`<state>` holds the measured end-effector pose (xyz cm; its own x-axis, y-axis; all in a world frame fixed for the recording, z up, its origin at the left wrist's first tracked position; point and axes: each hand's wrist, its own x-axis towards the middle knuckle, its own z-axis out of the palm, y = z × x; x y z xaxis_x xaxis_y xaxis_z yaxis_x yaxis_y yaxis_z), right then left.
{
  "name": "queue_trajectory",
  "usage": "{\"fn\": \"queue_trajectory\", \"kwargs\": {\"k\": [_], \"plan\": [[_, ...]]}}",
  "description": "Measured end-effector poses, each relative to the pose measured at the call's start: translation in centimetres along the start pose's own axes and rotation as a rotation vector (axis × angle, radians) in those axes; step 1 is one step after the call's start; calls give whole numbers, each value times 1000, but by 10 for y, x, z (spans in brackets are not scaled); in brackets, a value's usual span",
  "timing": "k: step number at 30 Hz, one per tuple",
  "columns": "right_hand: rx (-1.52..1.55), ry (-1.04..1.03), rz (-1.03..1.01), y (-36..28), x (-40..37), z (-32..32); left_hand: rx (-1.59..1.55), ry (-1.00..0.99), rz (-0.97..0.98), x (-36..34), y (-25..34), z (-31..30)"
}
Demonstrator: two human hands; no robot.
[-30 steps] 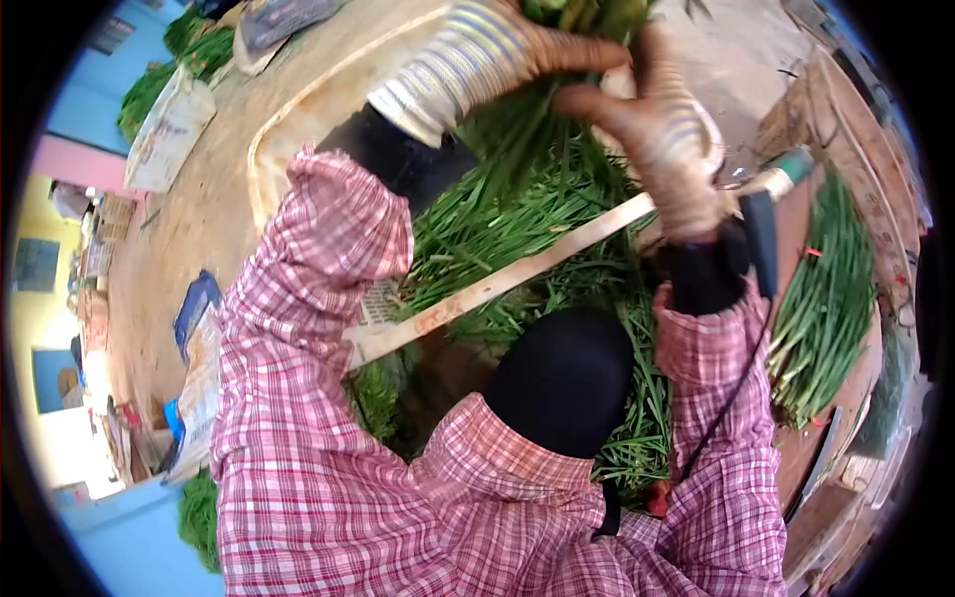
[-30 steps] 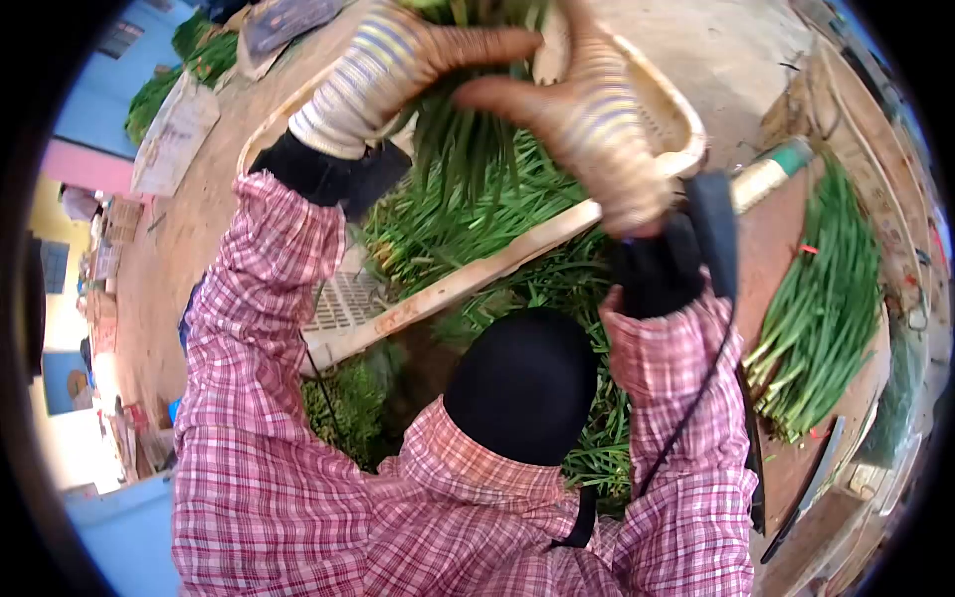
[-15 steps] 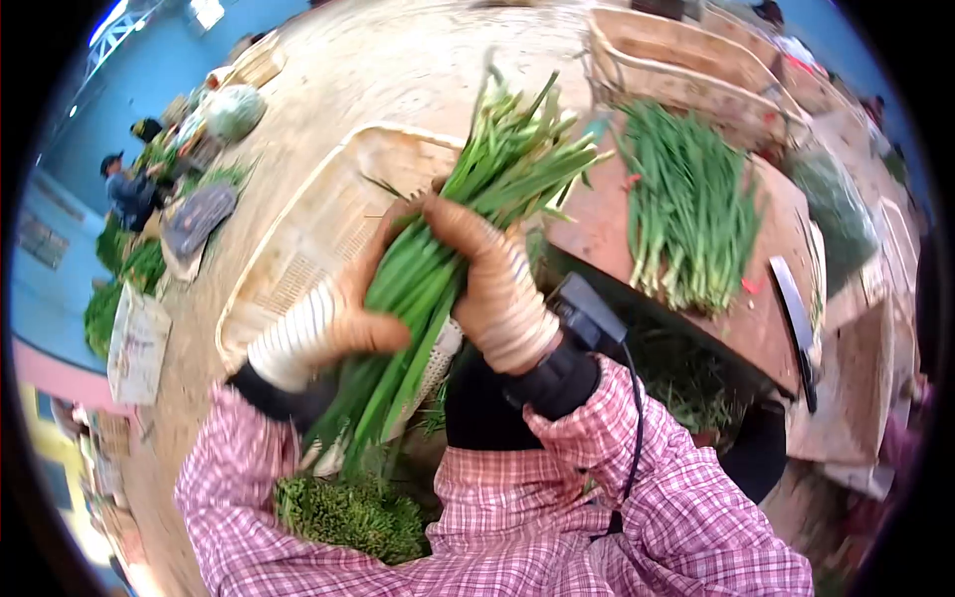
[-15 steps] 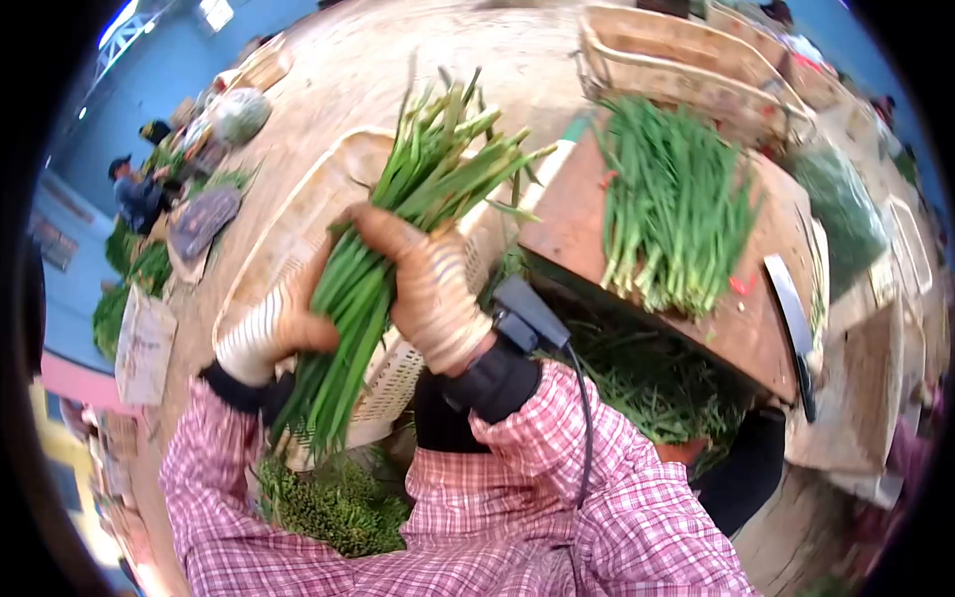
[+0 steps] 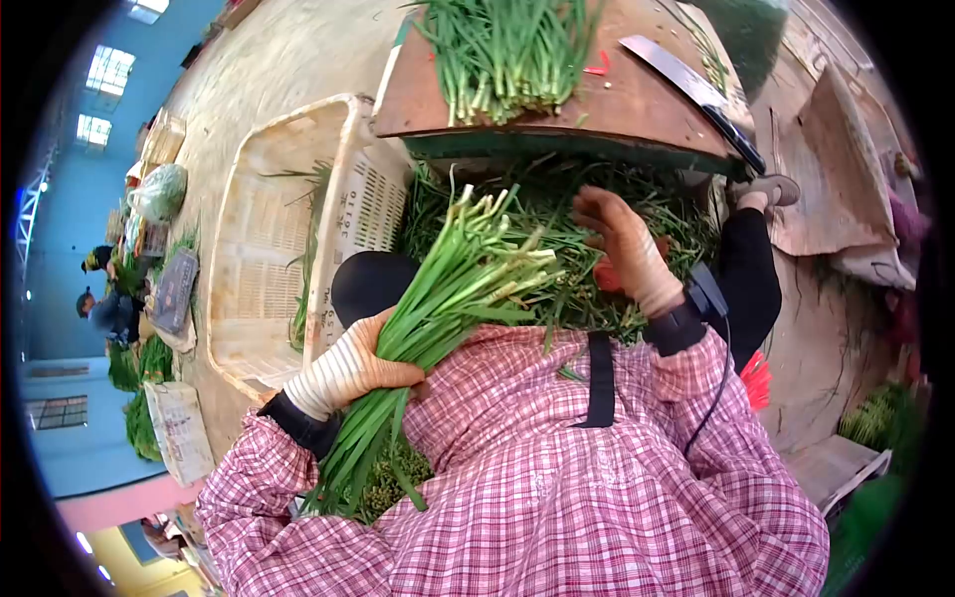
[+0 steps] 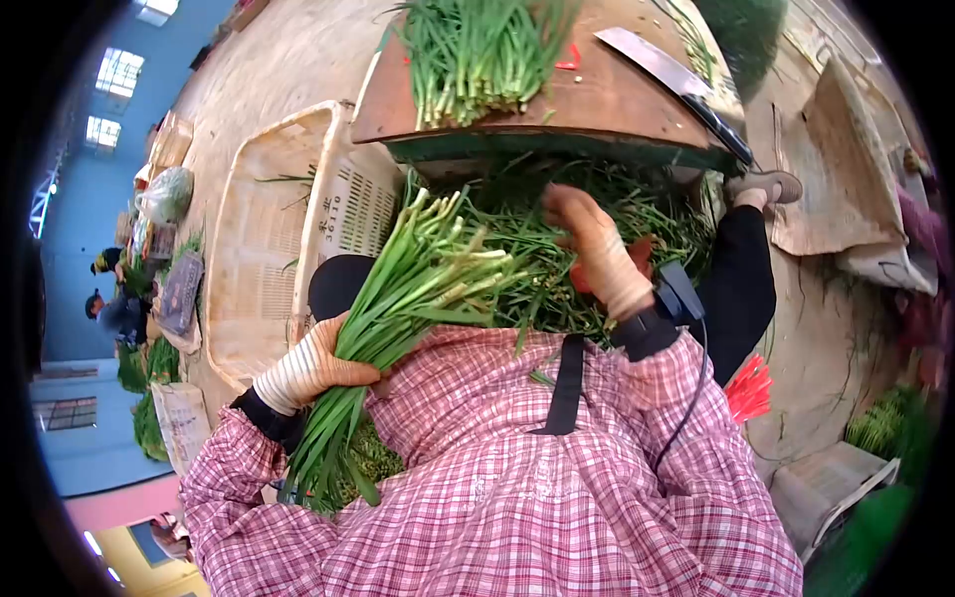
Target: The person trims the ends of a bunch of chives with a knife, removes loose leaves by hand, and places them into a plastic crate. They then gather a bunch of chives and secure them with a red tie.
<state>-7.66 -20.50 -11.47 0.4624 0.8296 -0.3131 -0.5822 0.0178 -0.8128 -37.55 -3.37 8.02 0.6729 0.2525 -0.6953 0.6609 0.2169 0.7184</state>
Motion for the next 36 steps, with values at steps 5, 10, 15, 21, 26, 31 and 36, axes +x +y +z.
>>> {"fn": "queue_trajectory", "kwargs": {"k": [5,10,15,21,26,31,36], "plan": [[-538,-286,-105,-46,0,28,243,-17,-21,11,25,22],[-571,-6,-430,-55,18,-26,560,72,93,16,28,19],[-210,-411,-369,-55,-1,44,1067,164,-32,29,55,48],[-751,349,-324,-8,37,-63,1467,365,148,15,31,32],[-1414,278,-155,-33,21,-41,1612,472,359,27,12,14],[-376,-342,-370,-38,33,60,1657,459,535,40,11,26],[-1090,553,-250,-32,55,-50,1648,539,543,27,-1,10]]}}
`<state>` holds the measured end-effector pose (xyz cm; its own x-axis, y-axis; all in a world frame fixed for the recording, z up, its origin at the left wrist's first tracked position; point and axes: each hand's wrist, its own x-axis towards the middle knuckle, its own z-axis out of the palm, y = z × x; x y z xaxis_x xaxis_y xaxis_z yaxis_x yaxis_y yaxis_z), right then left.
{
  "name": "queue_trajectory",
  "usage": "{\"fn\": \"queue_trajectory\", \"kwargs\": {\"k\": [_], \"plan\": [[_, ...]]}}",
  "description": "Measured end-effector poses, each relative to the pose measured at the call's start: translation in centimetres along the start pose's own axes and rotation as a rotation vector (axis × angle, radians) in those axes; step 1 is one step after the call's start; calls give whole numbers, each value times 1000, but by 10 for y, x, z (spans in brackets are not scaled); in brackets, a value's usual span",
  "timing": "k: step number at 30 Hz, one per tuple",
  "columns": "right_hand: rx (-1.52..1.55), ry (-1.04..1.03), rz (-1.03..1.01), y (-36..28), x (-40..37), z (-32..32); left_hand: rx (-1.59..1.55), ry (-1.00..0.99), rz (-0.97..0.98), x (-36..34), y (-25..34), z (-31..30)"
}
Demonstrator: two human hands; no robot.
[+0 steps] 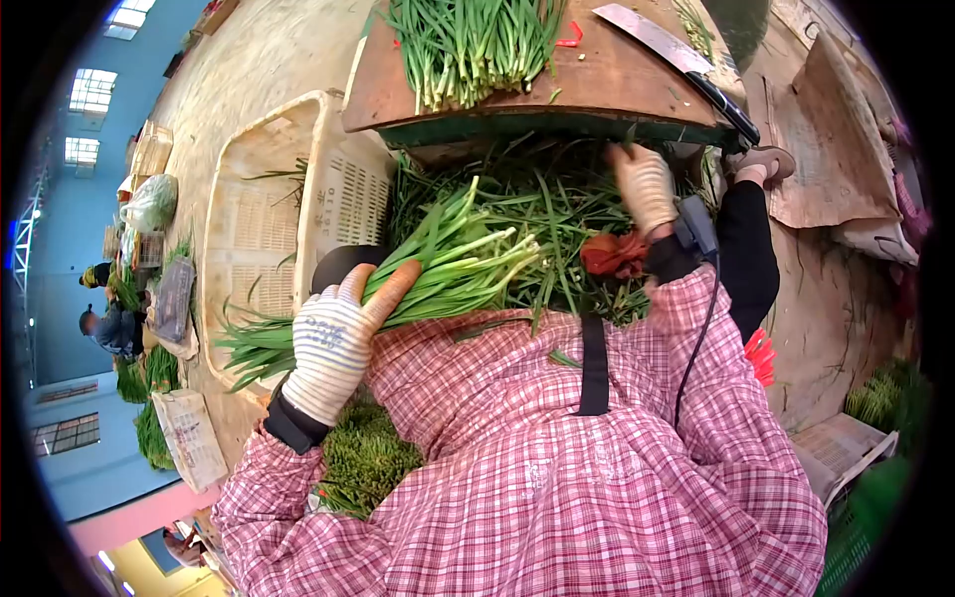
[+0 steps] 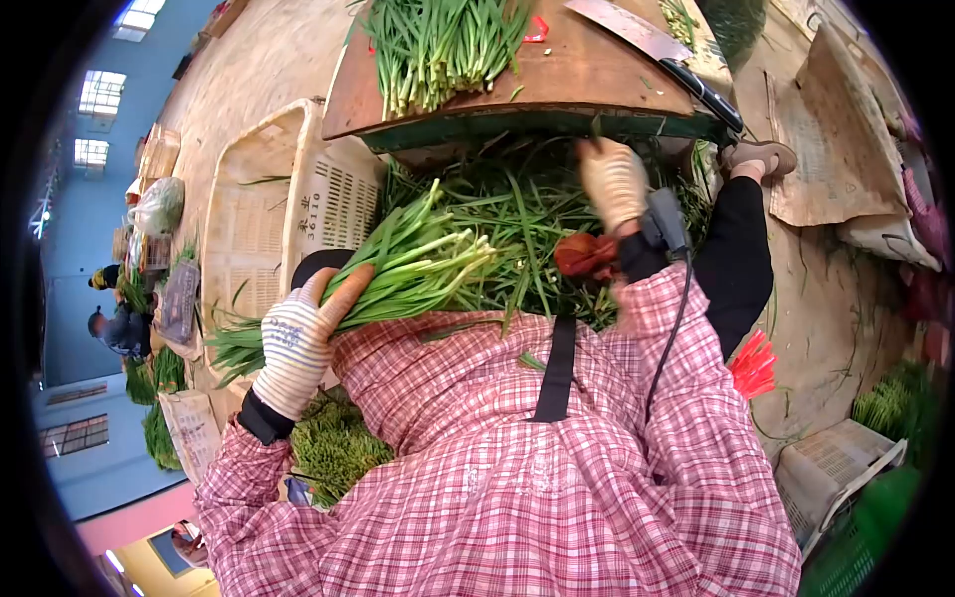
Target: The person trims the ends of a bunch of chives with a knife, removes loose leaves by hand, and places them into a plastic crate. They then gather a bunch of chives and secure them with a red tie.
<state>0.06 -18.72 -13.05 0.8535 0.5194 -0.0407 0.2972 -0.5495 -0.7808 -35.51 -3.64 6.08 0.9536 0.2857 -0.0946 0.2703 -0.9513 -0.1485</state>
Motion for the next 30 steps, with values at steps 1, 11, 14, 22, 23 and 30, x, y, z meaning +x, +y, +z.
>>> {"fn": "queue_trajectory", "kwargs": {"k": [1,11,14,22,23,30], "plan": [[-499,-118,-59,55,21,1,11,3,-2,-2,0,1],[-120,-516,-288,-59,-25,7,14,58,73,15,9,-2],[-442,-512,-232,-14,1,14,9,61,80,11,3,-2],[849,-667,138,-51,-32,53,-4,80,88,22,13,-7],[789,-539,166,-35,-23,55,-10,78,79,19,11,-5],[-176,-601,-569,-140,-50,-66,-88,8,-29,29,-3,-2]]}}
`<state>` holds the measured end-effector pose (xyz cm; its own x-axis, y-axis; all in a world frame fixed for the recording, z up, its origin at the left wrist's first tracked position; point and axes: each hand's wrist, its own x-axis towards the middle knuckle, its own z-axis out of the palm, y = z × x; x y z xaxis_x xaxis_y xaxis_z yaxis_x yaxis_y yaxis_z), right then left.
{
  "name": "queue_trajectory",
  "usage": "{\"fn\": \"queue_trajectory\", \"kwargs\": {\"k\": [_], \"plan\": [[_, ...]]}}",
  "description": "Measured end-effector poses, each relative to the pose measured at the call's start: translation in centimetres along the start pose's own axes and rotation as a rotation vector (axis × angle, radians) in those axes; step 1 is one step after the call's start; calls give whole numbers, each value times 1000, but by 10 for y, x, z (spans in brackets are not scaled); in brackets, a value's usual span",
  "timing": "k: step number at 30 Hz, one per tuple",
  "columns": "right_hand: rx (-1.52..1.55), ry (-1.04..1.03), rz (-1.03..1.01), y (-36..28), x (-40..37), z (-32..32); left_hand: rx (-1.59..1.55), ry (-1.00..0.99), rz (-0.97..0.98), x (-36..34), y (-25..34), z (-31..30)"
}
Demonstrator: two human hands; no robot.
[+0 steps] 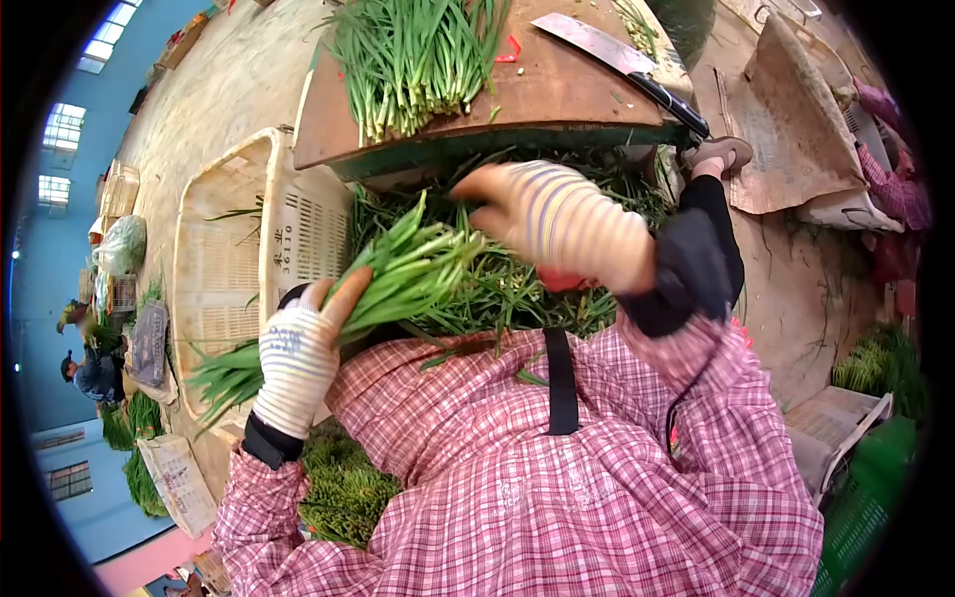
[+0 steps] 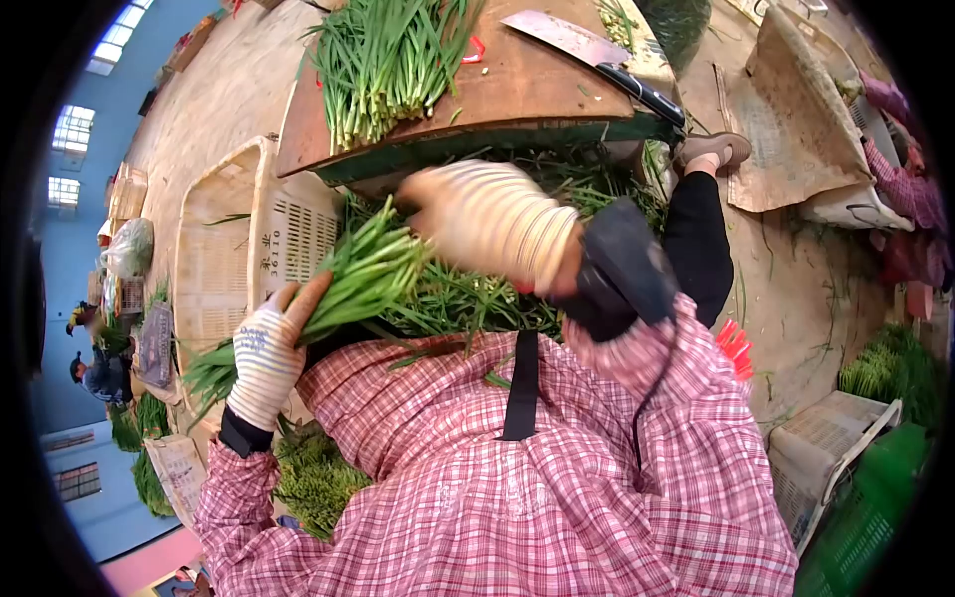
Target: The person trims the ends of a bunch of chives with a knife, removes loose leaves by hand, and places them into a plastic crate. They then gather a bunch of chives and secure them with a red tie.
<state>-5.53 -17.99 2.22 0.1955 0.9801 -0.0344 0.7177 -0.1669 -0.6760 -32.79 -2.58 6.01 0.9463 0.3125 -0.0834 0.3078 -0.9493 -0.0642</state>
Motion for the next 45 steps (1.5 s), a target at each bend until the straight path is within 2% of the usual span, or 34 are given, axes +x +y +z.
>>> {"fn": "queue_trajectory", "kwargs": {"k": [2,3,6,7,9,11,15,17,19,22,24,25,27,29,31,33,36,37,38,39,41,43,45], "plan": [[-7,-181,-217,-57,-18,-20,-44,-8,9,7,-6,5],[-93,-192,-214,-50,-17,-21,-80,6,-19,10,-14,17],[-399,-133,75,50,1,-14,-136,16,-43,15,-18,11],[-484,-99,192,87,5,-14,-119,20,-75,14,0,-7],[-549,-49,274,113,7,-15,-113,50,-70,8,-12,3],[-490,-45,143,75,7,-7,-255,-5,-145,6,-10,1],[-222,-225,-286,-46,-27,6,-219,-1,-188,8,-5,1],[-188,-258,-327,-53,-38,6,-183,38,-161,9,-2,2],[-296,-209,-178,-4,-25,9,-111,97,-92,11,-7,6],[-504,-92,114,79,-4,5,-66,71,-62,14,-2,1],[-561,-55,214,103,-3,0,-56,41,-58,17,-4,3],[-551,-46,189,87,-4,0,-43,43,-54,17,-4,4],[-470,-56,0,38,-18,1,-44,35,-54,16,-1,-1],[-353,-146,-249,-33,-49,-7,-11,86,-35,17,-5,5],[-274,-257,-465,-93,-87,-19,12,39,-55,16,-2,-4],[-269,-312,-566,-119,-107,-24,-8,-8,-67,15,-2,-11],[-339,-310,-427,-88,-91,-18,-30,-17,-105,12,-6,-15],[-241,-226,-357,-63,-84,-5,-29,-6,-118,11,-5,-17],[-356,-335,-201,-46,-71,-3,-30,2,-132,8,-4,-18],[-249,-169,-106,-23,-63,8,-6,14,-133,7,-4,-19],[244,278,-23,9,-42,31,46,40,-131,4,0,-21],[444,549,120,26,-10,47,74,76,-99,3,5,-21],[703,412,75,36,11,52,100,106,-75,3,10,-19]]}}
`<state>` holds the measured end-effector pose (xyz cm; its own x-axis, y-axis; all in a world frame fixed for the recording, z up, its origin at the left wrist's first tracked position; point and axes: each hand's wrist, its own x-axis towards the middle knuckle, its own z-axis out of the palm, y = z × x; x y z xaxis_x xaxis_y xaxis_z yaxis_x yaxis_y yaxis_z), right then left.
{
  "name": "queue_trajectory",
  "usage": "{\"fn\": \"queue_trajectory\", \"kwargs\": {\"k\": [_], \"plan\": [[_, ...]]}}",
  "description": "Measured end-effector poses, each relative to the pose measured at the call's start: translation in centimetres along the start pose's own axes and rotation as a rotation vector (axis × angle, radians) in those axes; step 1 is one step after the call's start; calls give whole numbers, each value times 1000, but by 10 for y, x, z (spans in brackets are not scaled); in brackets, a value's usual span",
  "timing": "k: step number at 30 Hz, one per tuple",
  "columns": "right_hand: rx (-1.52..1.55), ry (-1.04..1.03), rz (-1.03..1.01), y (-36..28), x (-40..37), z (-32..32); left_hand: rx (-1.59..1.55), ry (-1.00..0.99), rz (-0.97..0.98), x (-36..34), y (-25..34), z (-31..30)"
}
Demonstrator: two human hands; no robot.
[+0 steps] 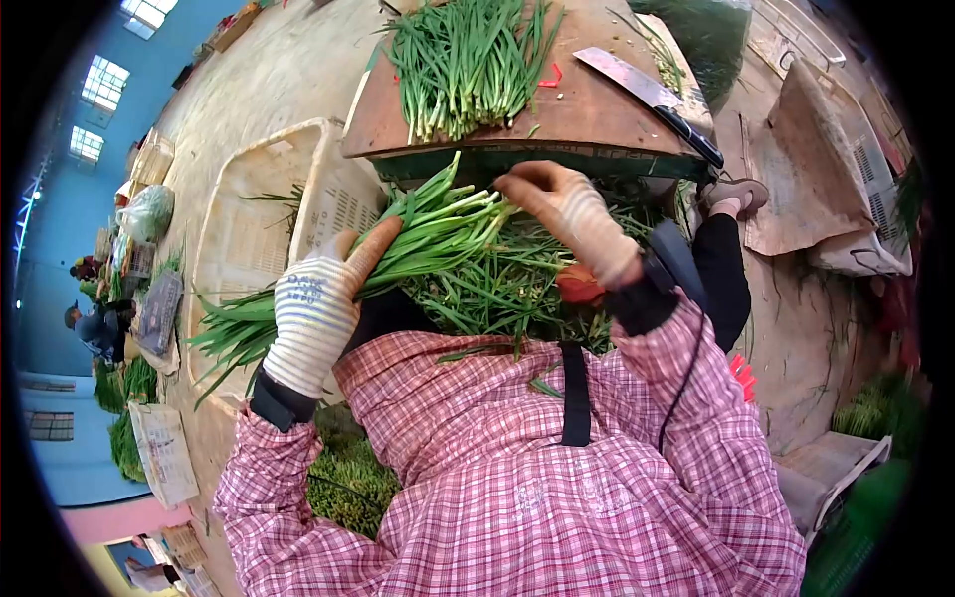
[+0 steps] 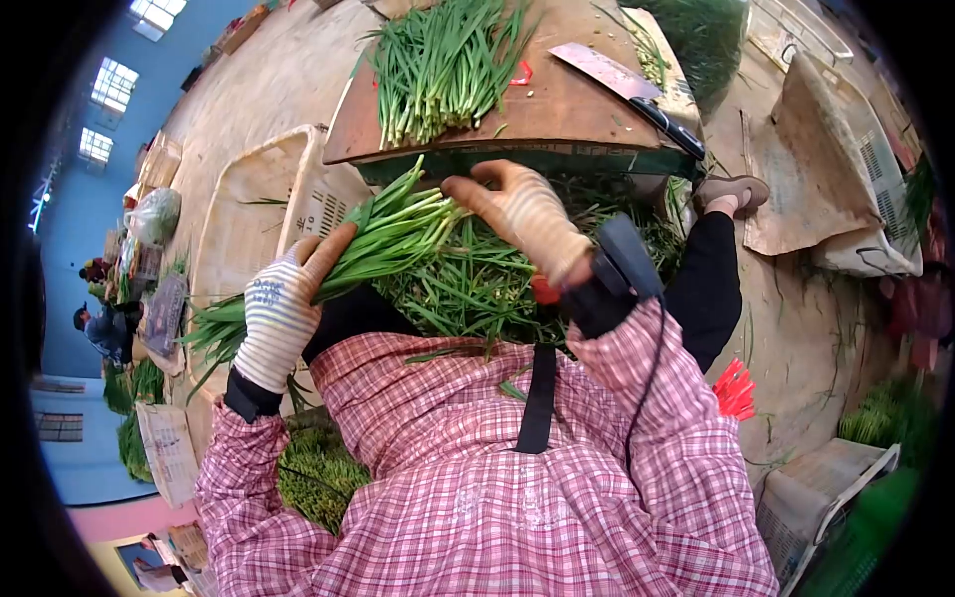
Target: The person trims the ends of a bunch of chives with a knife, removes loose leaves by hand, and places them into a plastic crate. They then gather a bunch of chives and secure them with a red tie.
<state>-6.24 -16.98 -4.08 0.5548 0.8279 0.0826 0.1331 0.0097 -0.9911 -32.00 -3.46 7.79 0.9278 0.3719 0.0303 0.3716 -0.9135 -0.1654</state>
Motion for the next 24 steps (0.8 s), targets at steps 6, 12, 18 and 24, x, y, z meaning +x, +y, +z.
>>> {"fn": "queue_trajectory", "kwargs": {"k": [6,12,18,24], "plan": [[169,312,91,31,8,-10,-157,-137,-86,-3,-3,7],[-790,286,-311,7,-24,-12,-495,-141,-110,-2,-15,25],[-1000,-2,-95,3,-23,13,-762,-330,-179,10,-11,13],[-904,122,40,31,-25,-44,-1101,-412,-395,-10,-20,7]]}}
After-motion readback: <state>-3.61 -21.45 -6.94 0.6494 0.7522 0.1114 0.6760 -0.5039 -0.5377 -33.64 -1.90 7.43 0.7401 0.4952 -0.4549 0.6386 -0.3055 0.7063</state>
